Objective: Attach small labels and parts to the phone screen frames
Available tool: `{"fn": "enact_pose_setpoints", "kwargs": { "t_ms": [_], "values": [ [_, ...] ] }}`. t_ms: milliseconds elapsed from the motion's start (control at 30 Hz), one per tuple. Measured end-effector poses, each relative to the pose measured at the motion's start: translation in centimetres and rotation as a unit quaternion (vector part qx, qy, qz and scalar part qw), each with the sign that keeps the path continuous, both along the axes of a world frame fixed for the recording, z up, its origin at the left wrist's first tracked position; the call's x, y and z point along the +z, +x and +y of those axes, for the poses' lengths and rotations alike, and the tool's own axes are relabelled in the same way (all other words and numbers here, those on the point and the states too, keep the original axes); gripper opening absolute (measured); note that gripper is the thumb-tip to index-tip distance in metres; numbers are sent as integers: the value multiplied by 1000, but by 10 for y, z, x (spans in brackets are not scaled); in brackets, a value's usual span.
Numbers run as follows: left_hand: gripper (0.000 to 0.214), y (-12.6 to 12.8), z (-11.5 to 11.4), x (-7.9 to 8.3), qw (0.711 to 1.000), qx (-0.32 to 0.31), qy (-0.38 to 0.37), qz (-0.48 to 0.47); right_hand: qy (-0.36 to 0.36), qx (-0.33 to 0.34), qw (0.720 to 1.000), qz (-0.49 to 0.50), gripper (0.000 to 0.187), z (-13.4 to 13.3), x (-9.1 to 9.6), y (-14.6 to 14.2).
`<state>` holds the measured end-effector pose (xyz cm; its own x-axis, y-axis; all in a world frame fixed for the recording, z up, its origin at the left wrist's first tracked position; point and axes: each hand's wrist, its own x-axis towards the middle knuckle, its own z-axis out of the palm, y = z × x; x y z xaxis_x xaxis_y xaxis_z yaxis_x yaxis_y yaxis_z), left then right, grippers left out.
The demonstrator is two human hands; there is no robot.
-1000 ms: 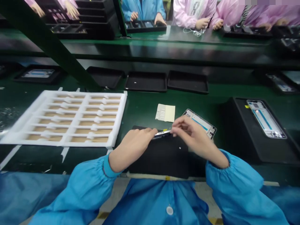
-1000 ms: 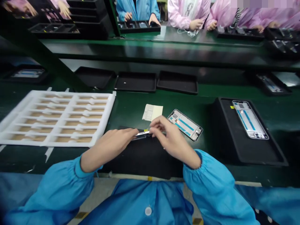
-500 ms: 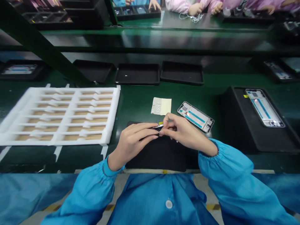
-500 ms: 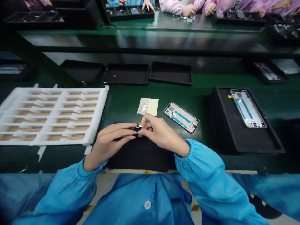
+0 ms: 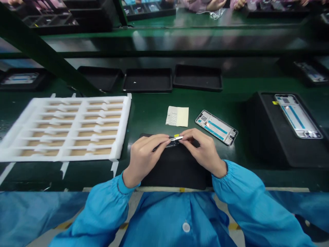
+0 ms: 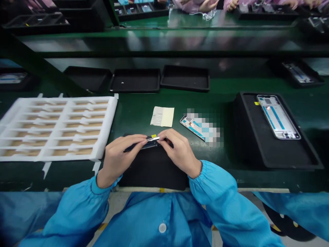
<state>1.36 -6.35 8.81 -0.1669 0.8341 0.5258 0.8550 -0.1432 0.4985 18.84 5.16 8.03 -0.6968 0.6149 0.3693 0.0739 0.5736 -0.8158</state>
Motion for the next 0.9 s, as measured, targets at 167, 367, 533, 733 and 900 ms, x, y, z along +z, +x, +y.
{"fn": "enact_pose_setpoints", "kwargs": {
  "t_ms": [167, 367, 533, 733, 900],
  "values": [
    [6, 3, 1, 2, 1000, 19, -10, -6, 37, 13, 998, 53, 14, 2, -9, -3],
    [5, 3, 2, 3, 999, 20, -32, -2, 64, 23, 996, 57, 19, 4, -10, -4],
    [4, 1, 5, 6, 999, -3, -49, -10, 138, 30, 990, 23, 29, 4, -11, -1],
    [12, -2, -2, 0, 999, -31, -10, 38, 224, 25, 974, -34, 39, 3, -13, 5],
    [27, -4, -13, -8, 987, -68, 24, 143, 146, 61, 987, -42, 31, 3, 0, 9]
  ]
}}
